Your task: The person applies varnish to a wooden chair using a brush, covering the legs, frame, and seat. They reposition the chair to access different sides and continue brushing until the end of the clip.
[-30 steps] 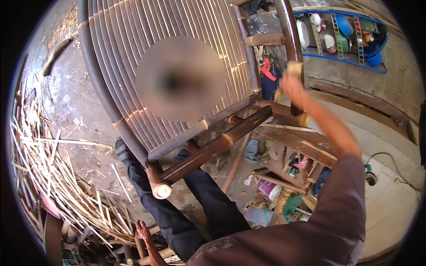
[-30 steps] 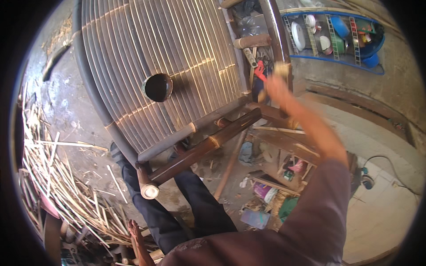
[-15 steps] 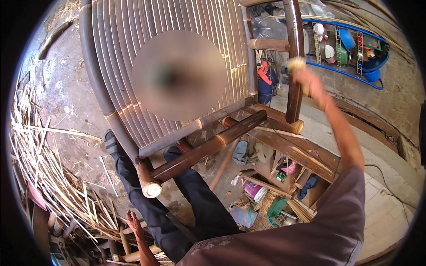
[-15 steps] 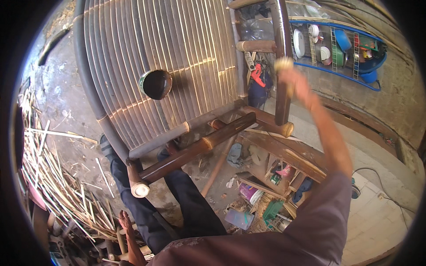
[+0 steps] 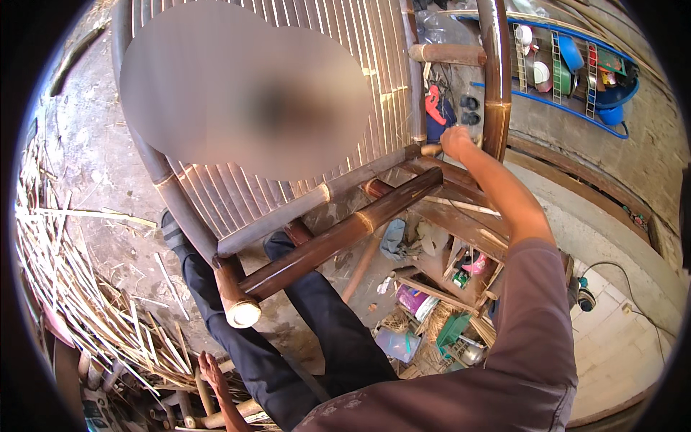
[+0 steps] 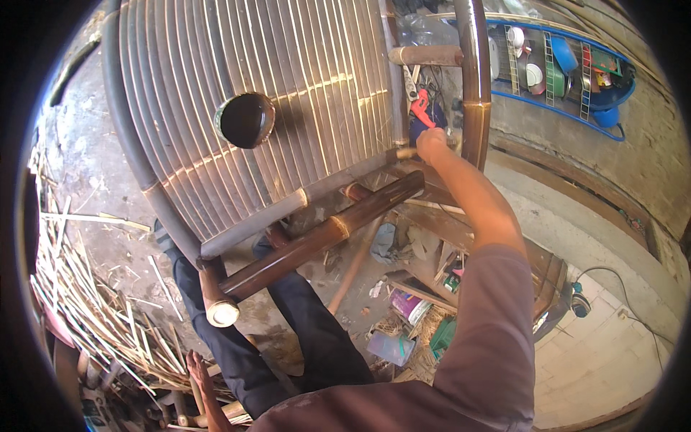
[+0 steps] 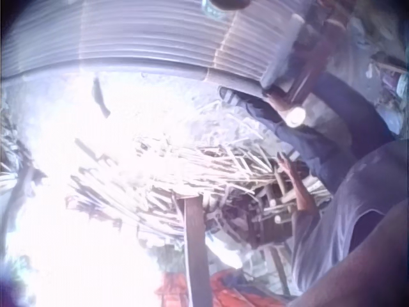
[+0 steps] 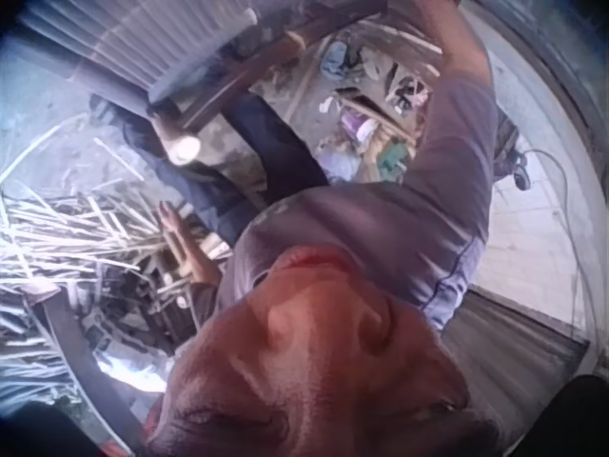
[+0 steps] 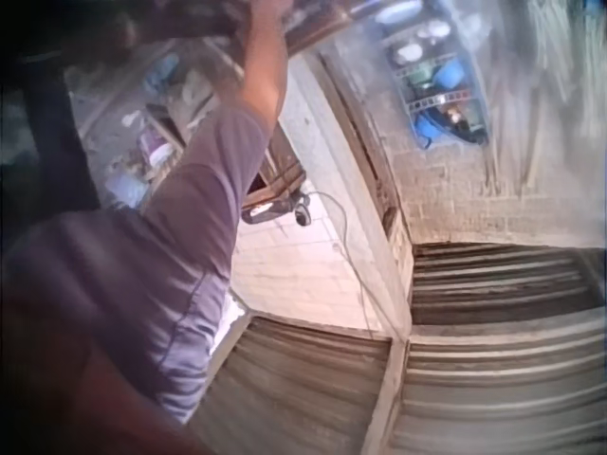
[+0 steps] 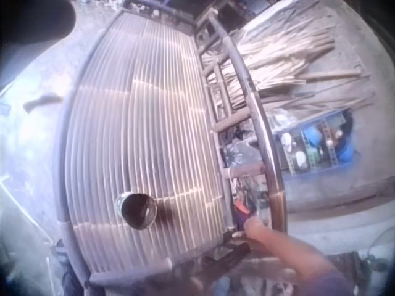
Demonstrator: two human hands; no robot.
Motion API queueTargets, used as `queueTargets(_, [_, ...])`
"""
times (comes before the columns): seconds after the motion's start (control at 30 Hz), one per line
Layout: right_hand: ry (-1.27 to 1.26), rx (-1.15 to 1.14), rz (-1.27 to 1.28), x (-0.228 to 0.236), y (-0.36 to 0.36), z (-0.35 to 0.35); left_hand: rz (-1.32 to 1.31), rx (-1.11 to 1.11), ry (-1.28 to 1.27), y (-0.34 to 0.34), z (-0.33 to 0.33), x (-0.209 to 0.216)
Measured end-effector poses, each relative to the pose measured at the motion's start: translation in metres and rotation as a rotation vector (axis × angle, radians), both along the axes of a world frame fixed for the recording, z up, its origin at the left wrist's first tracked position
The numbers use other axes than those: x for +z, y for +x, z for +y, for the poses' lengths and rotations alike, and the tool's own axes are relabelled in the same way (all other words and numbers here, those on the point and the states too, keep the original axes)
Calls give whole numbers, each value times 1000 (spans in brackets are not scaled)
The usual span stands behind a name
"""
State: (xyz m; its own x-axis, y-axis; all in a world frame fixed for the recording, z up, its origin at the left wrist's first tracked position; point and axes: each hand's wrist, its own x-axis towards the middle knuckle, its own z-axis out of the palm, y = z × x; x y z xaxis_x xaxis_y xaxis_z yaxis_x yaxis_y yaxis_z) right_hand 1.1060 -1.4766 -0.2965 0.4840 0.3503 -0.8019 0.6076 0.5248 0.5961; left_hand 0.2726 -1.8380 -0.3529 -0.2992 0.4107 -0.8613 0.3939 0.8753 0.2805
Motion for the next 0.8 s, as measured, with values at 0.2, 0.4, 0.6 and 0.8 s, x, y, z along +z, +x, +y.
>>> queueTargets(0.2, [-162, 573, -100, 25, 4, -6, -41, -28, -32, -8, -31, 0])
queueTargets(0.4, [-174, 35, 157, 57, -31, -72, -101, 28, -3, 14, -31, -11])
queueTargets(0.6, [392, 350, 416, 107, -7, -21, -78, 42, -87, 22, -20, -9])
queueTargets(0.8, [158, -222, 98, 105, -41, -133, -102, 42, 3, 14, -2, -8])
